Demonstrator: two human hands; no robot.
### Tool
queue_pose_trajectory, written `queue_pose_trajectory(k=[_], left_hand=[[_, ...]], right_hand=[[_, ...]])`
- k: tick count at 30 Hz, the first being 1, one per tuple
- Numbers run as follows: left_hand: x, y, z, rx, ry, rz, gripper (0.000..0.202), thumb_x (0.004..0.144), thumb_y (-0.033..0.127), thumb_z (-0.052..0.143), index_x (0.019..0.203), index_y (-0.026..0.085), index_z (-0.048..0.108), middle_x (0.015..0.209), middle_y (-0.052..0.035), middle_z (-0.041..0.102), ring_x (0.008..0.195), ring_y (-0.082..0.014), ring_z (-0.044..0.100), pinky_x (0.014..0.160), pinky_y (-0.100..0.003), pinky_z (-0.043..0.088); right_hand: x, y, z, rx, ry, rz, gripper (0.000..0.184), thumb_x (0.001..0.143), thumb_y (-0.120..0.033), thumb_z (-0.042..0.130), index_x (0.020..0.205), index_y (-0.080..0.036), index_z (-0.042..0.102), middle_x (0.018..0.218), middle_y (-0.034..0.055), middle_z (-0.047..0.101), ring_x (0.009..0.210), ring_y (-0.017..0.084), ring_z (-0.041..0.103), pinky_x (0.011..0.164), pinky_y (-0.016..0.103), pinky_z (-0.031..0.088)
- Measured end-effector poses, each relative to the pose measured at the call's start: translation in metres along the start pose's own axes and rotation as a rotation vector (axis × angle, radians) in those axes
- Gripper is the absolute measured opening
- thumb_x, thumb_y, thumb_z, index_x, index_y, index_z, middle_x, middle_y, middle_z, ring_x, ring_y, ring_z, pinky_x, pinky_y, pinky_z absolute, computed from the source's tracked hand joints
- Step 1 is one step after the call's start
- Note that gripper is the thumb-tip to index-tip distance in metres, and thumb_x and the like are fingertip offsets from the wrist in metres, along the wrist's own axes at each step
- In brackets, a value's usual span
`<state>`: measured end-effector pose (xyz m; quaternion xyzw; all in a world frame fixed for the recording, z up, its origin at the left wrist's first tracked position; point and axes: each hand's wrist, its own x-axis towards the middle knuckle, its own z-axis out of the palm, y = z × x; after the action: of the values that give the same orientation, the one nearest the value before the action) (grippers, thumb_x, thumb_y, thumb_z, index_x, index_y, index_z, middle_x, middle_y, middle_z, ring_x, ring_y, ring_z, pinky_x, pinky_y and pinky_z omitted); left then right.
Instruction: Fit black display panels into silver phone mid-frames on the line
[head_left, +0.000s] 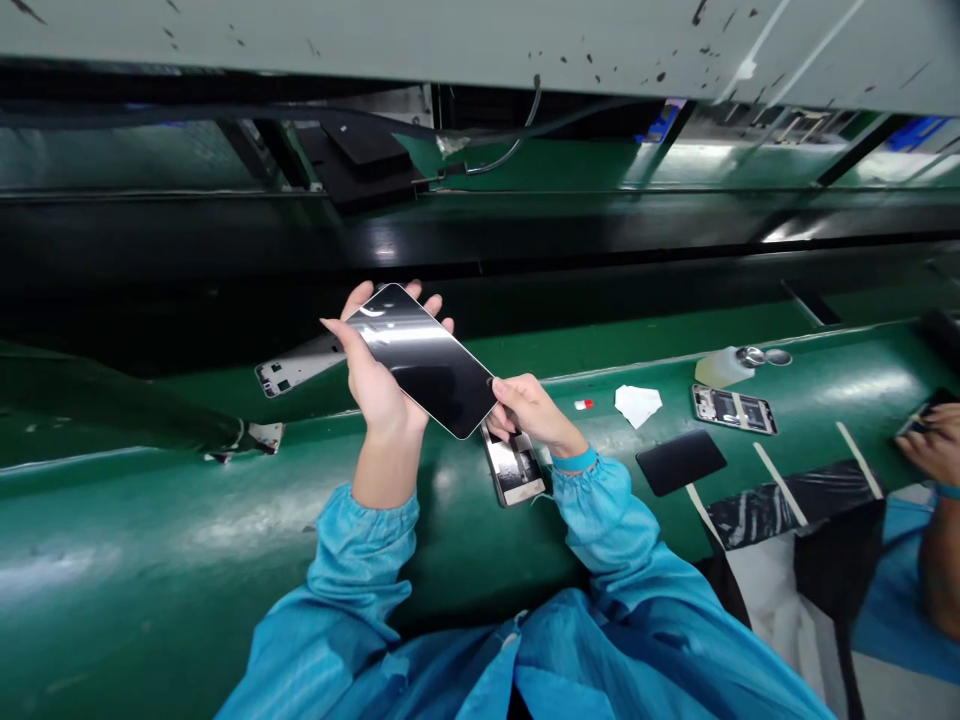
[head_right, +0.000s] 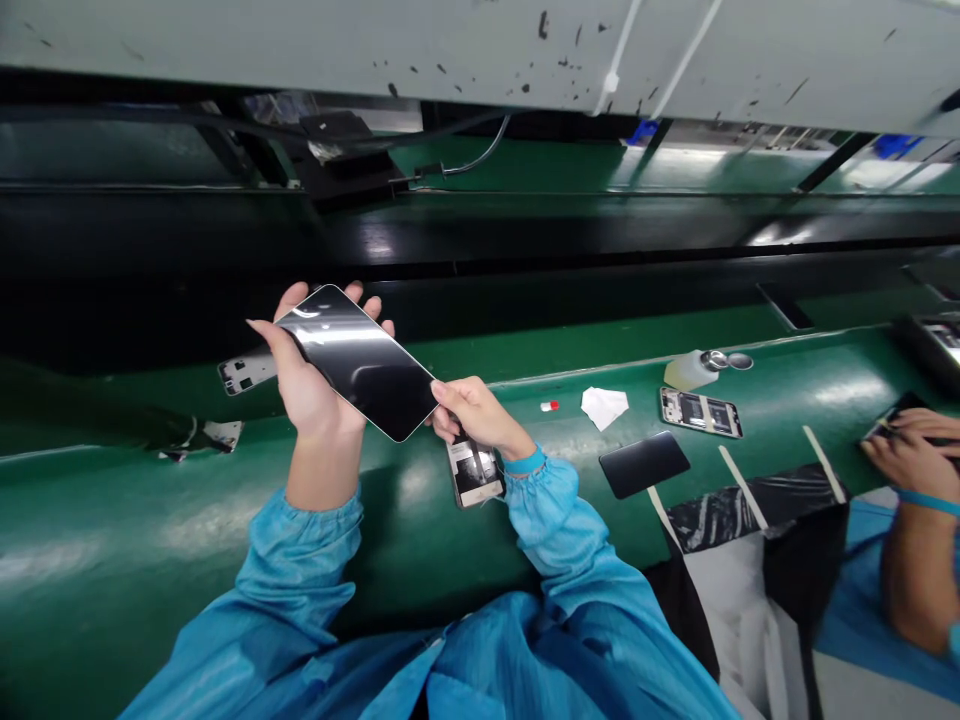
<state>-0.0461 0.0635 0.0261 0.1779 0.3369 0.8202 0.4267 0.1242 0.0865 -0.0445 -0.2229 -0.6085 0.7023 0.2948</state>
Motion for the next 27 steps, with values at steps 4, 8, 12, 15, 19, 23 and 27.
queue_pose_trajectory(k=[4, 8, 12, 15, 19, 23, 27], left_hand=[[-0.008, 0.004, 0.006, -0.021, -0.041, -0.065, 0.045, 0.120, 0.064, 0.034, 0.125, 0.028, 0.060, 0.119, -0.0105, 0.084, 0.099, -0.0253, 0.084, 0.078, -0.037, 0.071], [-0.013, 0.000, 0.009, -0.003, -0.078, -0.157, 0.052, 0.122, 0.058, 0.021, 0.126, 0.025, 0.062, 0.112, -0.0108, 0.085, 0.089, -0.0250, 0.084, 0.083, -0.042, 0.073], [-0.018, -0.016, 0.009, 0.091, -0.136, -0.282, 0.054, 0.114, 0.071, 0.049, 0.124, 0.023, 0.074, 0.110, -0.0108, 0.085, 0.106, -0.0304, 0.086, 0.093, -0.043, 0.074], [-0.022, -0.028, 0.007, 0.200, -0.248, -0.396, 0.050, 0.105, 0.071, 0.070, 0.110, 0.022, 0.080, 0.111, -0.0109, 0.085, 0.112, -0.0336, 0.085, 0.093, -0.042, 0.074], [-0.021, -0.037, 0.004, 0.321, -0.359, -0.434, 0.051, 0.102, 0.070, 0.075, 0.102, 0.020, 0.083, 0.100, -0.0123, 0.085, 0.107, -0.0358, 0.087, 0.091, -0.045, 0.075], [-0.012, -0.040, 0.002, 0.413, -0.375, -0.450, 0.070, 0.101, 0.084, 0.062, 0.104, 0.018, 0.085, 0.082, -0.0136, 0.082, 0.078, -0.0353, 0.086, 0.076, -0.050, 0.076], [-0.005, -0.046, 0.002, 0.476, -0.367, -0.498, 0.074, 0.101, 0.089, 0.054, 0.112, 0.022, 0.084, 0.083, -0.0130, 0.084, 0.066, -0.0335, 0.082, 0.069, -0.054, 0.075]], right_hand=[[-0.009, -0.012, -0.005, -0.081, 0.004, 0.046, 0.085, 0.092, -0.100, 0.055, 0.057, -0.023, 0.056, 0.051, -0.0005, 0.053, 0.050, 0.015, 0.054, 0.057, 0.031, 0.047], [-0.016, -0.027, -0.005, -0.198, 0.264, -0.064, 0.081, 0.092, -0.100, 0.057, 0.093, -0.021, 0.075, 0.092, 0.0067, 0.076, 0.085, 0.022, 0.071, 0.084, 0.036, 0.060], [-0.013, -0.028, -0.007, -0.057, 0.363, -0.138, 0.071, 0.101, -0.089, 0.059, 0.122, -0.023, 0.073, 0.109, 0.0069, 0.074, 0.097, 0.020, 0.071, 0.090, 0.033, 0.061], [-0.008, -0.019, -0.012, 0.064, 0.363, -0.111, 0.065, 0.100, -0.087, 0.064, 0.108, -0.022, 0.069, 0.074, -0.0045, 0.053, 0.064, 0.012, 0.053, 0.061, 0.023, 0.051], [-0.001, -0.012, -0.020, 0.114, 0.309, -0.030, 0.065, 0.100, -0.087, 0.064, 0.090, -0.023, 0.056, 0.057, -0.0133, 0.030, 0.047, 0.007, 0.030, 0.044, 0.019, 0.034], [0.007, -0.010, -0.025, 0.138, 0.259, -0.050, 0.060, 0.106, -0.075, 0.067, 0.081, -0.022, 0.054, 0.053, -0.0115, 0.037, 0.046, 0.007, 0.039, 0.045, 0.018, 0.038], [0.019, -0.007, -0.024, 0.226, 0.288, -0.070, 0.052, 0.113, -0.057, 0.062, 0.078, -0.019, 0.061, 0.052, -0.0095, 0.039, 0.045, 0.008, 0.037, 0.043, 0.019, 0.034]])
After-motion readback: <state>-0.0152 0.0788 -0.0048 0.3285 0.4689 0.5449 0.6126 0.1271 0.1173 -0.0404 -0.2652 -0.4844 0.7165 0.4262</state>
